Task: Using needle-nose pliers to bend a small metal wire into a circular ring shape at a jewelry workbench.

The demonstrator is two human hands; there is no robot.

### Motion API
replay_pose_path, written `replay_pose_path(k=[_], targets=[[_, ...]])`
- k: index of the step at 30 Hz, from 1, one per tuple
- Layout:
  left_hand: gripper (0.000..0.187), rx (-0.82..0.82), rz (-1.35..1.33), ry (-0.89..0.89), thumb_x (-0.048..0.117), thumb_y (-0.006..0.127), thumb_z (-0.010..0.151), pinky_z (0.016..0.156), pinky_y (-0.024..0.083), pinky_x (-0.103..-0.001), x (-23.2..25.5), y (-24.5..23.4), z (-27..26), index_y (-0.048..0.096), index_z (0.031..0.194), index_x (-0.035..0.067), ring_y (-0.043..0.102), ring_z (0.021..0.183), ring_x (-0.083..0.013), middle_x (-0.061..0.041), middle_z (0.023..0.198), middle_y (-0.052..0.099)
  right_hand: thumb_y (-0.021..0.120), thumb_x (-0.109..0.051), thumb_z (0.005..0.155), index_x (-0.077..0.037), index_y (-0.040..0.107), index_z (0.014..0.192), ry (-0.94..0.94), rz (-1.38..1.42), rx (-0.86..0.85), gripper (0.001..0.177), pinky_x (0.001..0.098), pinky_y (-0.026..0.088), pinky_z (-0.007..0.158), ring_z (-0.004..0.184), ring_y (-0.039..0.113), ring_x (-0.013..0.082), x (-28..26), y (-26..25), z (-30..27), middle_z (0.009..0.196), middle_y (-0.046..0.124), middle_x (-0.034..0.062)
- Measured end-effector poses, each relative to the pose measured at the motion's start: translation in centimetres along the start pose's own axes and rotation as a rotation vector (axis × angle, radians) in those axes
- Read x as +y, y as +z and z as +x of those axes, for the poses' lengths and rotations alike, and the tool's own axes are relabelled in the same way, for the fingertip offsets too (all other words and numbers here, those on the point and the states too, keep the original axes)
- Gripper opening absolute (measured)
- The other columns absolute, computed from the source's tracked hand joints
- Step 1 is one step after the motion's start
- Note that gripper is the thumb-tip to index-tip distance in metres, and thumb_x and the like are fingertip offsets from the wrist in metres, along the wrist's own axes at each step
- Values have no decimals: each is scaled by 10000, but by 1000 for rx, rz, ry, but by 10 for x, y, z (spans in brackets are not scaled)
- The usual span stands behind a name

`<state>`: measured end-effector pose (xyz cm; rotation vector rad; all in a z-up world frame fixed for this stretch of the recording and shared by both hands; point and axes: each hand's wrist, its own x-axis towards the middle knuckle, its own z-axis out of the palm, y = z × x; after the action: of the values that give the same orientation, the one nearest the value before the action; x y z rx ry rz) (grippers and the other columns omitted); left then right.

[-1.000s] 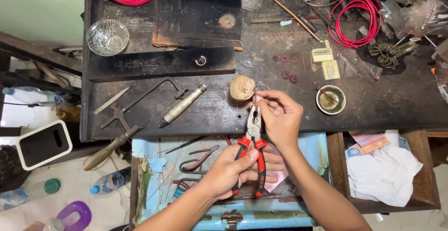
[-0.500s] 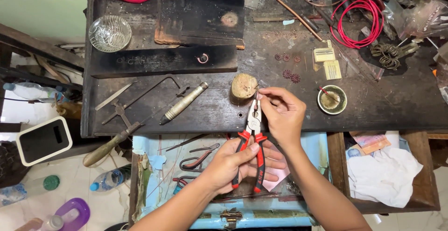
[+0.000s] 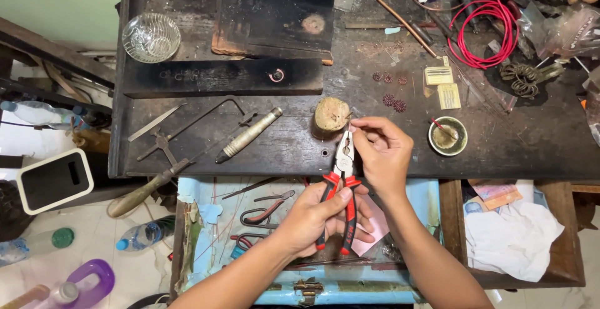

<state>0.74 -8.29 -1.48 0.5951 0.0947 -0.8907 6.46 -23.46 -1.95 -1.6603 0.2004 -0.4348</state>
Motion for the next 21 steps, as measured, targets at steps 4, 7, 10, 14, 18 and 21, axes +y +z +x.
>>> replay_pose_path(k=[4, 7, 10, 14, 18, 21], targets=[[368, 21, 4, -57, 222, 557, 1045, 801, 633, -570, 9, 7, -1, 548, 1260, -77, 710, 1009, -484, -355, 1089, 672, 711, 35, 943, -11, 740, 961, -7, 15, -10, 57, 193, 555, 750, 824, 706, 102, 0, 0, 0, 948, 752, 91], [368, 15, -4, -66, 214, 558, 1042, 815, 628, -581, 10, 6, -1, 544, 1264, -79, 703, 1030, -505, -362, 1112, 670, 702, 52, 931, -13, 750, 960, -1, 15, -4, 86, 198, 573, 779, 850, 723, 116, 1, -1, 0, 953, 759, 98], [373, 1, 5, -63, 208, 549, 1045, 825, 628, -575, 8, 4, 0, 531, 1280, -81, 702, 1036, -495, -364, 1123, 664, 692, 61, 929, -12, 749, 957, -2, 16, -10, 96, 196, 572, 787, 857, 722, 117, 1, -2, 0, 964, 759, 104], [385, 12, -54, -6, 266, 612, 1033, 645, 591, -463, 2, 3, 0, 574, 1181, -87, 636, 710, -277, -178, 867, 611, 691, 62, 934, -6, 745, 962, 2, 20, -13, 92, 198, 575, 799, 865, 726, 121, 3, -2, 0, 971, 759, 108], [386, 67, -99, -16, 330, 590, 1043, 494, 455, -346, 2, 9, 1, 559, 1059, -54, 534, 600, -233, -150, 800, 553, 688, 67, 938, 0, 741, 963, -1, 26, -19, 89, 203, 578, 799, 862, 727, 127, 5, -2, 1, 973, 756, 110], [392, 75, -71, -15, 338, 601, 1034, 486, 462, -346, 2, 10, 1, 549, 1034, -51, 537, 599, -233, -149, 798, 550, 678, 76, 933, -2, 739, 958, 0, 37, -20, 102, 204, 579, 802, 865, 725, 123, 8, -3, 1, 976, 755, 112]])
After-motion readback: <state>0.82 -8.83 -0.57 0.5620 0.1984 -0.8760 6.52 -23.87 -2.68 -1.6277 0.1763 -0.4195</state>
